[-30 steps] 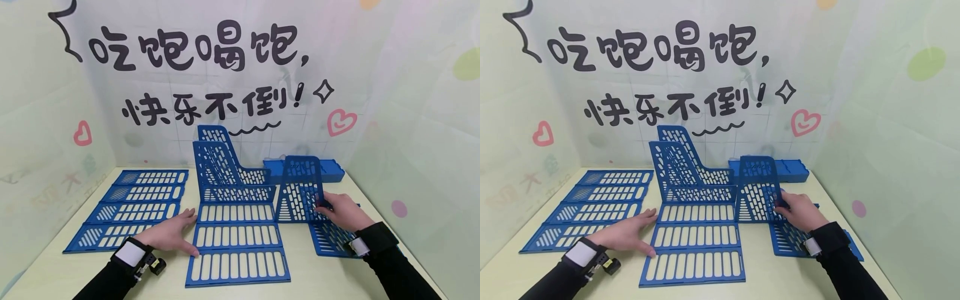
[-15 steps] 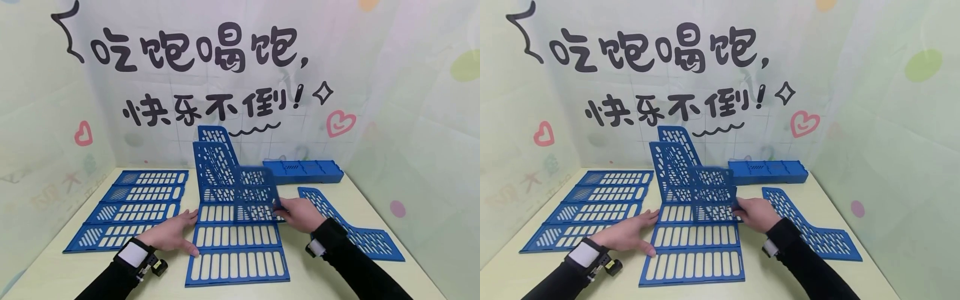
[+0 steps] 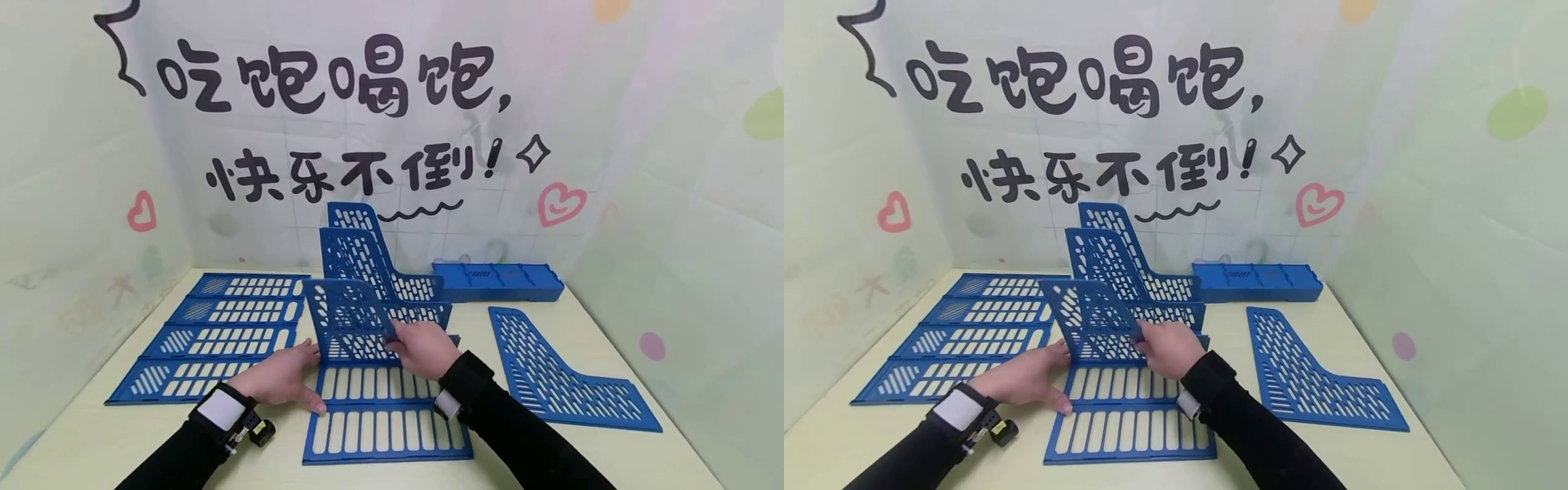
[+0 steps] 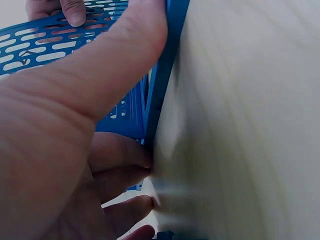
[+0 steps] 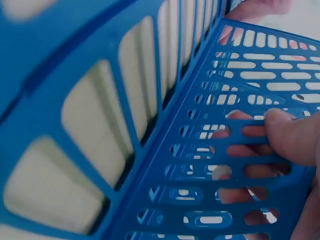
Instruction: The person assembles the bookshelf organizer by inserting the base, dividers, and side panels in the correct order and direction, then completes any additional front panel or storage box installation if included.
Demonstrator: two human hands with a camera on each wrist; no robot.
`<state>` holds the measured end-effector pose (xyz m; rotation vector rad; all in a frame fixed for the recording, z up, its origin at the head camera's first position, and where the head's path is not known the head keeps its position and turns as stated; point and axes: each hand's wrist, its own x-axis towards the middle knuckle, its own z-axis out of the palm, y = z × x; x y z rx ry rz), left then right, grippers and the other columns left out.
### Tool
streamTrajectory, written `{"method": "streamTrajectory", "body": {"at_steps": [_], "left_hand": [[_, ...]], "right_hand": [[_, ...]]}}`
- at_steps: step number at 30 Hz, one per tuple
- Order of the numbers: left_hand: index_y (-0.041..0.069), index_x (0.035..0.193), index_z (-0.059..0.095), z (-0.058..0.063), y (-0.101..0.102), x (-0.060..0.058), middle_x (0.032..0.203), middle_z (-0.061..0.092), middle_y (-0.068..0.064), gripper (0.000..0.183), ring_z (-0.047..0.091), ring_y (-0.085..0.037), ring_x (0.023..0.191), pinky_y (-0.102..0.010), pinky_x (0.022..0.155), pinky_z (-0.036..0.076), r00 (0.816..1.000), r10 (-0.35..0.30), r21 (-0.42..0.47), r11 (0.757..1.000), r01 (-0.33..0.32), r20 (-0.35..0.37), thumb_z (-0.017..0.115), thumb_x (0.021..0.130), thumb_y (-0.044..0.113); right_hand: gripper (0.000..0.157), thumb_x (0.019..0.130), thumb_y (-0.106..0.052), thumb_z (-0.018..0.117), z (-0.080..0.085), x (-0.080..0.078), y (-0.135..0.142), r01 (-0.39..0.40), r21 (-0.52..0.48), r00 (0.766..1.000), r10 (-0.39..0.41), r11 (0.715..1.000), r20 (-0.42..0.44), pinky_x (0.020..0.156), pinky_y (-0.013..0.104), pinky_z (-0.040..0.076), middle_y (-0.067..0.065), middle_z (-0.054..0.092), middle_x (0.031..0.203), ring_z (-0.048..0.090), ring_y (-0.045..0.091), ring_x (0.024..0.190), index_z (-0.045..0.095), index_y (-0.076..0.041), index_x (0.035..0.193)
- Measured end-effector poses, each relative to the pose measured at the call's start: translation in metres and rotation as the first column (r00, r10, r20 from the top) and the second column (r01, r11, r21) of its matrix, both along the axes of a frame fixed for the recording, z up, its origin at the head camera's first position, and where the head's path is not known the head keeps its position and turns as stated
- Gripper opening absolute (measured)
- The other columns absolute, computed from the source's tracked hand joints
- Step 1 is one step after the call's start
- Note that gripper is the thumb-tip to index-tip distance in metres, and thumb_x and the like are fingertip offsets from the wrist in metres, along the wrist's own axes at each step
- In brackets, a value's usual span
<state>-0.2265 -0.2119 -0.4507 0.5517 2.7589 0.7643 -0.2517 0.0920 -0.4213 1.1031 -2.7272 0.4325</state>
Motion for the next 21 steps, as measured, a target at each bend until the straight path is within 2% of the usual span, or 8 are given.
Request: {"method": "streamTrajectory", "body": {"at_steps": [5, 7, 9, 13, 15, 17, 19, 21], "left_hand": [[0.001, 0.158, 0.056, -0.001, -0.003, 0.002, 0.17, 0.046, -0.025, 0.114, 0.023, -0.056, 0.165, -0.077, 0.129, 0.022, 1.0, -0.001, 0.035, 0.999, 0.0, 0.02, 0.102, 0.066, 0.049], [0.003, 0.164, 0.049, -0.002, -0.006, 0.004, 0.173, 0.042, -0.024, 0.12, 0.022, -0.056, 0.165, -0.077, 0.129, 0.021, 0.999, -0.003, 0.072, 0.997, 0.0, 0.044, 0.103, 0.066, 0.047], [0.006, 0.17, 0.039, -0.002, -0.007, 0.005, 0.176, 0.036, -0.025, 0.129, 0.022, -0.056, 0.165, -0.077, 0.129, 0.021, 0.998, -0.004, 0.119, 0.993, -0.003, 0.057, 0.105, 0.065, 0.043], [0.009, 0.174, 0.027, -0.001, -0.007, 0.009, 0.177, 0.032, -0.025, 0.14, 0.027, -0.055, 0.164, -0.076, 0.129, 0.024, 0.998, 0.002, 0.175, 0.985, -0.014, 0.07, 0.106, 0.063, 0.041], [0.006, 0.173, 0.029, -0.001, -0.007, 0.009, 0.176, 0.034, -0.027, 0.138, 0.029, -0.056, 0.163, -0.076, 0.128, 0.026, 0.998, 0.007, 0.164, 0.986, -0.017, 0.06, 0.106, 0.064, 0.043], [0.004, 0.172, 0.03, 0.0, -0.006, 0.009, 0.175, 0.035, -0.028, 0.136, 0.03, -0.056, 0.162, -0.076, 0.128, 0.027, 0.998, 0.019, 0.15, 0.988, -0.028, 0.064, 0.105, 0.066, 0.043], [0.004, 0.174, 0.025, 0.001, -0.005, 0.008, 0.176, 0.032, -0.029, 0.139, 0.028, -0.056, 0.163, -0.076, 0.128, 0.026, 0.998, 0.012, 0.155, 0.988, -0.022, 0.069, 0.105, 0.066, 0.041], [0.004, 0.175, 0.018, 0.003, -0.004, 0.006, 0.177, 0.029, -0.029, 0.144, 0.026, -0.056, 0.163, -0.076, 0.128, 0.026, 0.997, 0.002, 0.16, 0.987, -0.015, 0.079, 0.105, 0.066, 0.04]], "right_hand": [[0.039, 0.112, -0.021, 0.066, -0.005, 0.001, -0.002, 0.044, 0.013, 0.998, -0.043, 0.999, -0.041, 0.066, 0.024, 0.051, 0.007, 0.082, 0.104, 0.066, 0.01, 0.073, 0.064, 0.002, 0.143], [0.032, 0.112, -0.022, 0.066, -0.006, 0.002, -0.003, 0.038, 0.02, 0.998, -0.037, 0.999, -0.041, 0.066, 0.025, 0.052, 0.006, 0.081, 0.102, 0.067, 0.012, 0.073, 0.066, -0.001, 0.136], [0.029, 0.113, -0.024, 0.065, -0.002, 0.004, -0.002, 0.02, 0.014, 1.0, -0.02, 1.0, -0.002, 0.068, 0.027, 0.053, 0.006, 0.079, 0.101, 0.068, 0.014, 0.077, 0.065, -0.004, 0.133], [0.04, 0.113, -0.031, 0.065, 0.016, 0.008, 0.012, 0.009, -0.137, 0.984, 0.015, 0.99, 0.177, 0.1, 0.036, 0.06, 0.009, 0.074, 0.133, 0.073, 0.021, 0.117, 0.058, -0.008, 0.145], [0.052, 0.112, -0.033, 0.066, 0.026, 0.008, 0.03, 0.053, -0.246, 0.972, 0.006, 0.968, 0.234, 0.116, 0.046, 0.055, 0.011, 0.066, 0.151, 0.065, 0.026, 0.138, 0.053, -0.007, 0.156], [0.053, 0.112, -0.032, 0.067, 0.03, 0.006, 0.058, 0.118, -0.316, 0.97, -0.042, 0.942, 0.238, 0.119, 0.055, 0.053, 0.015, 0.063, 0.154, 0.063, 0.031, 0.141, 0.053, -0.005, 0.156], [0.05, 0.111, -0.03, 0.068, 0.029, 0.004, 0.096, 0.203, -0.294, 0.968, -0.145, 0.934, 0.205, 0.114, 0.059, 0.055, 0.02, 0.066, 0.148, 0.065, 0.036, 0.134, 0.057, -0.002, 0.151], [0.052, 0.109, -0.032, 0.07, 0.022, 0.003, 0.138, 0.325, -0.202, 0.937, -0.285, 0.924, 0.204, 0.109, 0.06, 0.057, 0.024, 0.067, 0.142, 0.066, 0.039, 0.127, 0.058, 0.002, 0.147]]}}
